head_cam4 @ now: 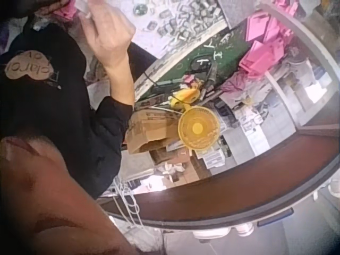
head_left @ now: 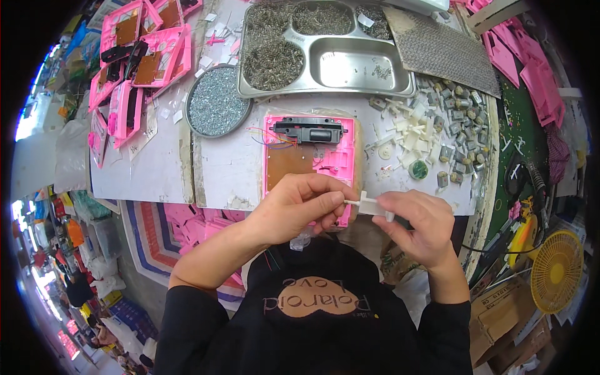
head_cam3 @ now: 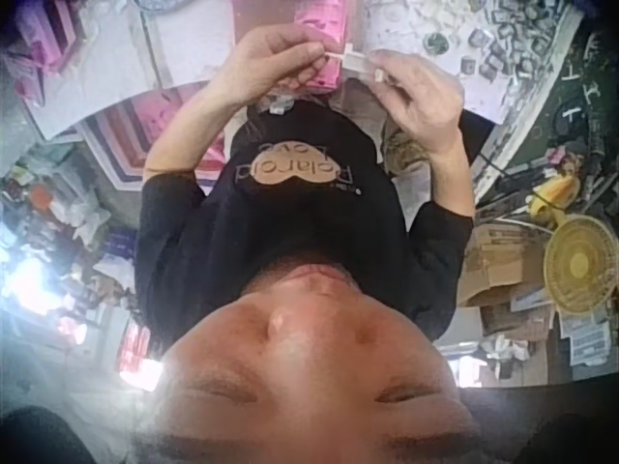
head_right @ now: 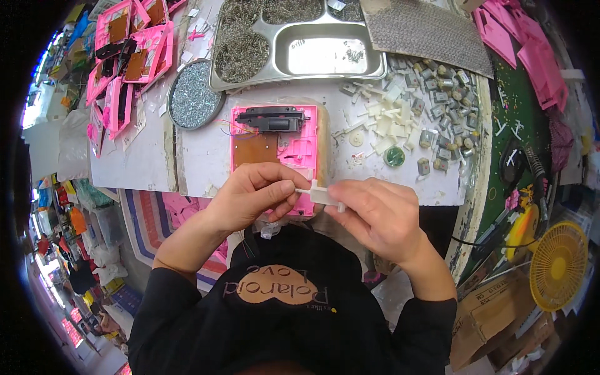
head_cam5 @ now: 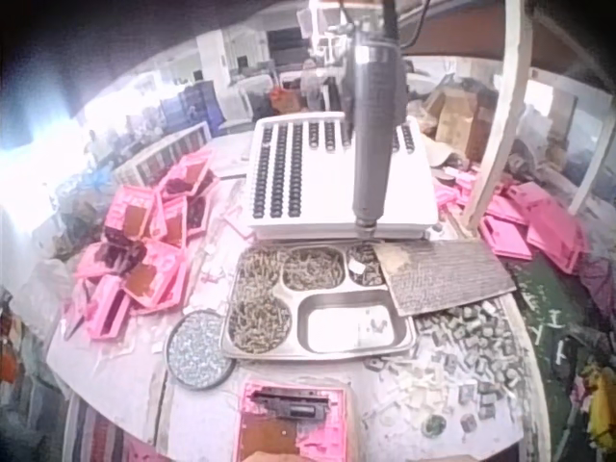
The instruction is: The recorder is assembling electronic components into a pink plastic housing, including wiring, speakers, and circuit boards, and securing them with a screwdriver.
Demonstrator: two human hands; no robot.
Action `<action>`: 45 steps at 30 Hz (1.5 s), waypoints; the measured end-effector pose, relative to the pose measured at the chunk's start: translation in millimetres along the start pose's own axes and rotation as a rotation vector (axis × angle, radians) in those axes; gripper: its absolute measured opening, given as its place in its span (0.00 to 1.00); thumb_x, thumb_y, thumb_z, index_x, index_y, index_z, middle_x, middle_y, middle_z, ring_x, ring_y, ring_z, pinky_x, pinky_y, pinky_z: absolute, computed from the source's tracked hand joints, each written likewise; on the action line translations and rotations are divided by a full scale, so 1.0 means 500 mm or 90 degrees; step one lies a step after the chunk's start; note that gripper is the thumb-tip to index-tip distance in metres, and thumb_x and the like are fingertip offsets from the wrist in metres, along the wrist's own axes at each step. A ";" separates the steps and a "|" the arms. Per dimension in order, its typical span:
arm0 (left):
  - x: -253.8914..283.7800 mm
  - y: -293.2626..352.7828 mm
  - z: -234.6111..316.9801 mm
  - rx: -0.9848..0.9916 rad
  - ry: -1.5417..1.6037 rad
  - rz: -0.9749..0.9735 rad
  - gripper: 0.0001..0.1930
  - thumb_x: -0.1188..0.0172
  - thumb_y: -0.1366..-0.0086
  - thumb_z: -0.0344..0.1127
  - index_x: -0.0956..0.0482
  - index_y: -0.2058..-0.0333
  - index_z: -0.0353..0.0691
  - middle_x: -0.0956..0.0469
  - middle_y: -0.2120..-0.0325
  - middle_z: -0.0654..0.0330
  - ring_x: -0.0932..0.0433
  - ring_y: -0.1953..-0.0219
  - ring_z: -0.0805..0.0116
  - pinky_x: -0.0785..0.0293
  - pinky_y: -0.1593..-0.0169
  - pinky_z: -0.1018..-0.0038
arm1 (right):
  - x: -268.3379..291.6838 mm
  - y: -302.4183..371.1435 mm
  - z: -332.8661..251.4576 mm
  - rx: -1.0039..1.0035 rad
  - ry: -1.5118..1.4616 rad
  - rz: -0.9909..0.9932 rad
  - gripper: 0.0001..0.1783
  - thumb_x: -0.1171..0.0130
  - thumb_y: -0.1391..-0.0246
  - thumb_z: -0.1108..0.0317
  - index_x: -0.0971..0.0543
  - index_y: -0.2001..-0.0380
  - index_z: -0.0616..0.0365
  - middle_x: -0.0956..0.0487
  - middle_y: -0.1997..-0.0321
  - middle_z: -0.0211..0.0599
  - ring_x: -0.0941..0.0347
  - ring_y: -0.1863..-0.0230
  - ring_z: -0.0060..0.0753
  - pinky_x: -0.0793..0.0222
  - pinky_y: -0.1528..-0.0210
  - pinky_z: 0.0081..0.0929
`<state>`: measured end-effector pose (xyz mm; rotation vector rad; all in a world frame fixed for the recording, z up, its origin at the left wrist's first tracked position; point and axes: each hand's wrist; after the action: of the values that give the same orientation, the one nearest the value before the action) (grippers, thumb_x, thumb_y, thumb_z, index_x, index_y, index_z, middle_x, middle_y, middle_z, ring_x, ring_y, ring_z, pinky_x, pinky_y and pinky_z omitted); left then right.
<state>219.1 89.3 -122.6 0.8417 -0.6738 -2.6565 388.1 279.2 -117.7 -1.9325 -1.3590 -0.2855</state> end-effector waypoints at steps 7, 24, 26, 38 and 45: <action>0.005 -0.008 -0.006 -0.167 -0.300 0.068 0.11 0.44 0.27 0.30 0.18 0.52 0.32 0.23 0.74 0.66 0.27 0.76 0.82 0.31 0.72 0.82 | 0.021 0.017 0.027 0.001 0.047 -0.007 0.18 0.25 0.57 0.75 0.18 0.61 0.61 0.15 0.64 0.42 0.20 0.74 0.39 0.24 0.72 0.30; -0.061 -0.266 0.067 -0.581 -1.131 0.029 0.07 0.37 0.47 0.28 0.22 0.68 0.40 0.25 0.67 0.58 0.23 0.62 0.56 0.25 0.57 0.63 | 0.191 0.011 0.249 -0.266 0.511 -0.054 0.13 0.33 0.52 0.68 0.15 0.61 0.54 0.19 0.55 0.37 0.28 0.50 0.45 0.31 0.49 0.43; -0.066 -0.284 0.061 -0.572 -1.197 0.023 0.07 0.38 0.49 0.29 0.23 0.69 0.41 0.26 0.68 0.58 0.24 0.62 0.58 0.26 0.56 0.63 | 0.186 -0.009 0.258 -0.230 0.555 -0.099 0.14 0.33 0.52 0.69 0.16 0.59 0.55 0.20 0.62 0.37 0.28 0.55 0.46 0.32 0.49 0.40; -0.099 -0.220 0.089 -0.512 -0.783 -0.016 0.08 0.34 0.38 0.35 0.21 0.67 0.37 0.23 0.78 0.56 0.21 0.75 0.51 0.25 0.70 0.59 | 0.076 0.003 0.095 -0.242 0.047 0.086 0.16 0.32 0.49 0.70 0.22 0.56 0.57 0.20 0.76 0.34 0.22 0.73 0.30 0.29 0.65 0.29; -0.130 -0.182 0.090 -0.706 -0.925 -0.070 0.08 0.34 0.41 0.34 0.26 0.71 0.42 0.27 0.77 0.62 0.21 0.73 0.61 0.24 0.72 0.66 | 0.058 0.055 0.059 -0.410 -0.570 0.190 0.15 0.39 0.37 0.69 0.28 0.50 0.60 0.20 0.71 0.34 0.22 0.70 0.24 0.28 0.65 0.23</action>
<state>233.2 207.7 -105.6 -1.4010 0.6978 -2.6482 417.6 315.6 -134.1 -2.9746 -1.5842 0.4003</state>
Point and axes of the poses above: each hand's wrist, its own y-axis away from the middle knuckle, its own x-axis out of the back of the hand, z = x × y
